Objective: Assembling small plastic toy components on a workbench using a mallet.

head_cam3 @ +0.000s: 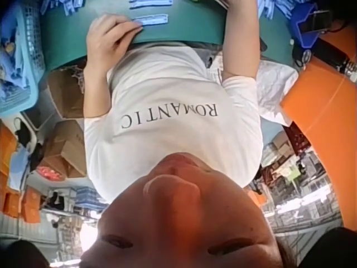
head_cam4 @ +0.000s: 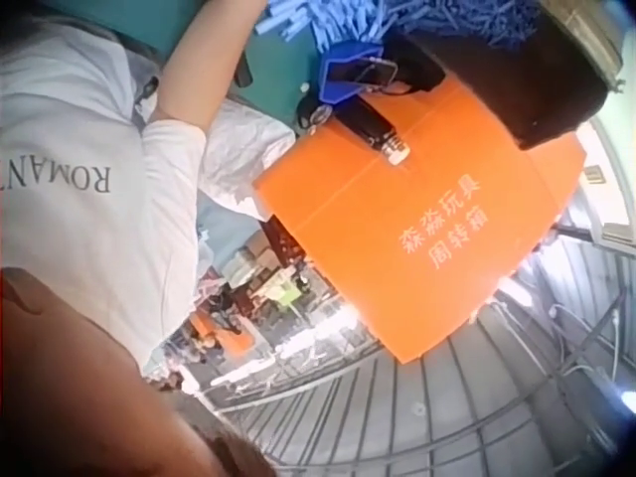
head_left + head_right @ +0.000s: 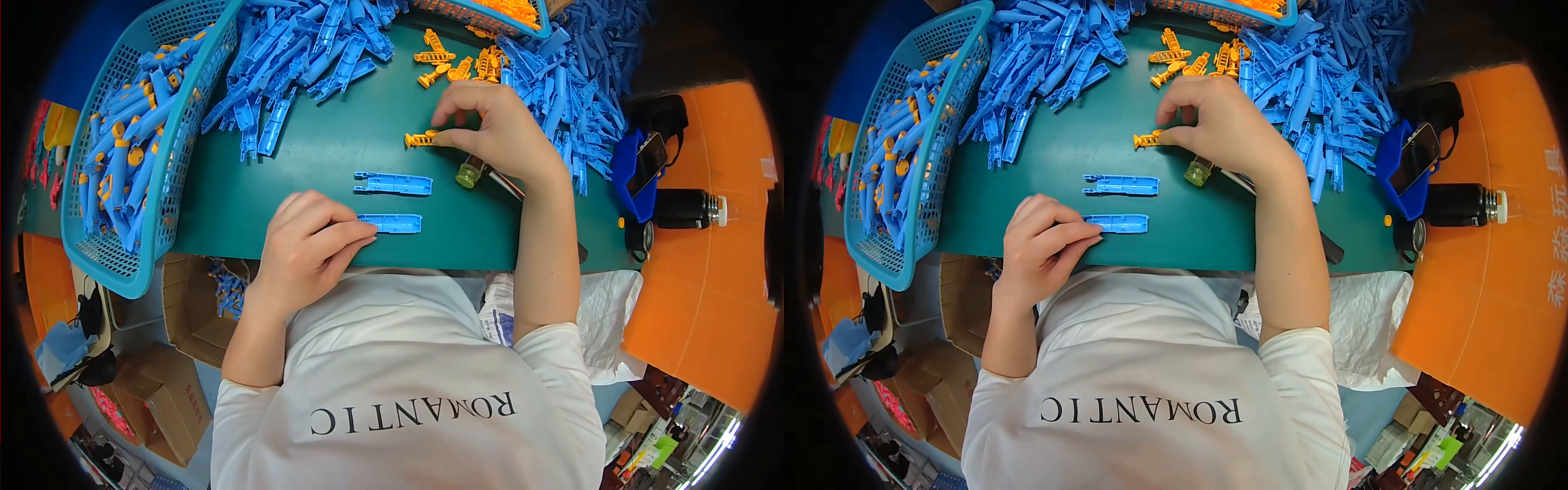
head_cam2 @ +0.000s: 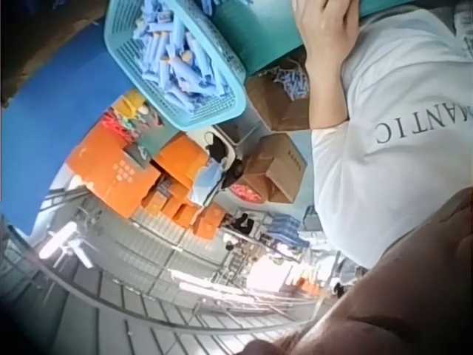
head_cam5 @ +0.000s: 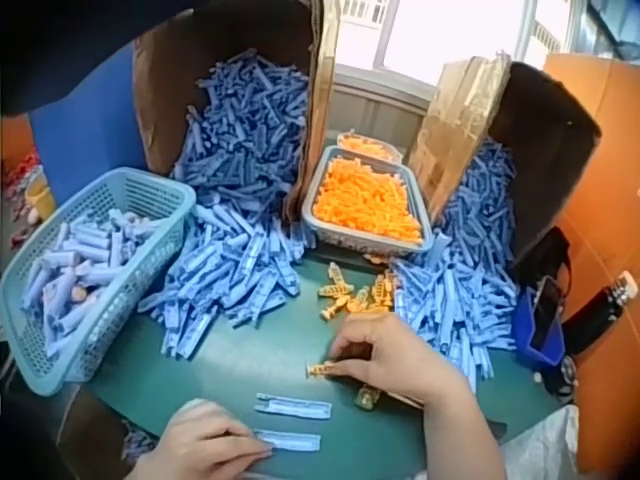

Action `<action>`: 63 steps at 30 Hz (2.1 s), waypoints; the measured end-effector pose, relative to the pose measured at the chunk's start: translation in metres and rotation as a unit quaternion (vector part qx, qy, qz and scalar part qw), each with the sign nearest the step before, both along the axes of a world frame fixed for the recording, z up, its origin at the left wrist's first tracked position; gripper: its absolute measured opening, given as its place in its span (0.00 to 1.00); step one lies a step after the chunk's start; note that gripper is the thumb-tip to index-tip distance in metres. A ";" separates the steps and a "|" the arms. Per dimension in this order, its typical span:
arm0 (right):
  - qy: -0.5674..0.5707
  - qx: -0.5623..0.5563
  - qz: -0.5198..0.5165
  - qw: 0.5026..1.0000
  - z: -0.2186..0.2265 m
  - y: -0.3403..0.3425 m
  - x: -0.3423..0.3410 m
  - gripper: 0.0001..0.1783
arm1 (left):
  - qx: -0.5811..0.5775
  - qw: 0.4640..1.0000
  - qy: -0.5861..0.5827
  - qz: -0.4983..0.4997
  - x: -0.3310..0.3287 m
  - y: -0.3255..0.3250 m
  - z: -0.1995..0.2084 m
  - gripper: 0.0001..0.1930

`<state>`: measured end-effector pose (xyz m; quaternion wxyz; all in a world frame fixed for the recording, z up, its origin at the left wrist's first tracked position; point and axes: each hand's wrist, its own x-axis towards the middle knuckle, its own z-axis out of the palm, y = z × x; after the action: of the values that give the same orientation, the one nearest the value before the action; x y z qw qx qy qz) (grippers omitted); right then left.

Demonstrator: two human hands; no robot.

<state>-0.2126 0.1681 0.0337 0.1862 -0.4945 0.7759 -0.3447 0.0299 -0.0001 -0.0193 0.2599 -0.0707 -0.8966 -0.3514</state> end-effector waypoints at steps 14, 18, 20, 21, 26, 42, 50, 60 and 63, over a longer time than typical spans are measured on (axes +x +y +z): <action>0.096 0.016 -0.018 0.995 -0.008 -0.007 0.010 0.10 | -0.003 1.000 -0.010 0.029 -0.006 0.001 0.003 0.13; 0.161 -0.040 -0.019 0.986 -0.015 -0.010 0.016 0.11 | -0.004 0.999 -0.010 0.030 -0.006 0.002 0.003 0.13; 0.128 -0.011 0.010 0.992 -0.006 -0.007 0.016 0.12 | -0.003 0.999 -0.016 0.029 -0.006 0.001 0.003 0.13; 0.096 0.018 0.039 0.994 -0.002 -0.004 0.014 0.13 | -0.002 0.999 -0.021 0.026 -0.007 0.001 0.004 0.13; 0.008 0.040 0.061 0.997 0.003 0.006 0.005 0.15 | 0.012 0.999 -0.033 0.010 -0.007 -0.001 0.008 0.16; -0.063 -0.123 0.011 0.990 0.020 0.008 0.011 0.15 | 0.068 0.996 -0.055 0.002 -0.003 -0.007 0.006 0.19; -0.041 -0.192 0.040 0.980 0.027 0.013 0.075 0.09 | 0.087 0.994 -0.061 0.005 -0.001 -0.007 0.003 0.22; 0.080 -0.153 -0.018 0.985 -0.023 0.020 0.117 0.14 | 0.102 0.993 -0.056 0.011 -0.003 -0.007 0.000 0.22; 0.130 -0.125 0.011 0.984 -0.025 0.020 0.114 0.14 | 0.110 0.992 -0.055 0.016 -0.002 -0.005 -0.001 0.21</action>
<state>-0.0983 0.1884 0.0083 0.0246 -0.5628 0.7389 -0.3697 0.0281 -0.0056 -0.0198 0.2225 -0.0079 -0.8663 -0.4471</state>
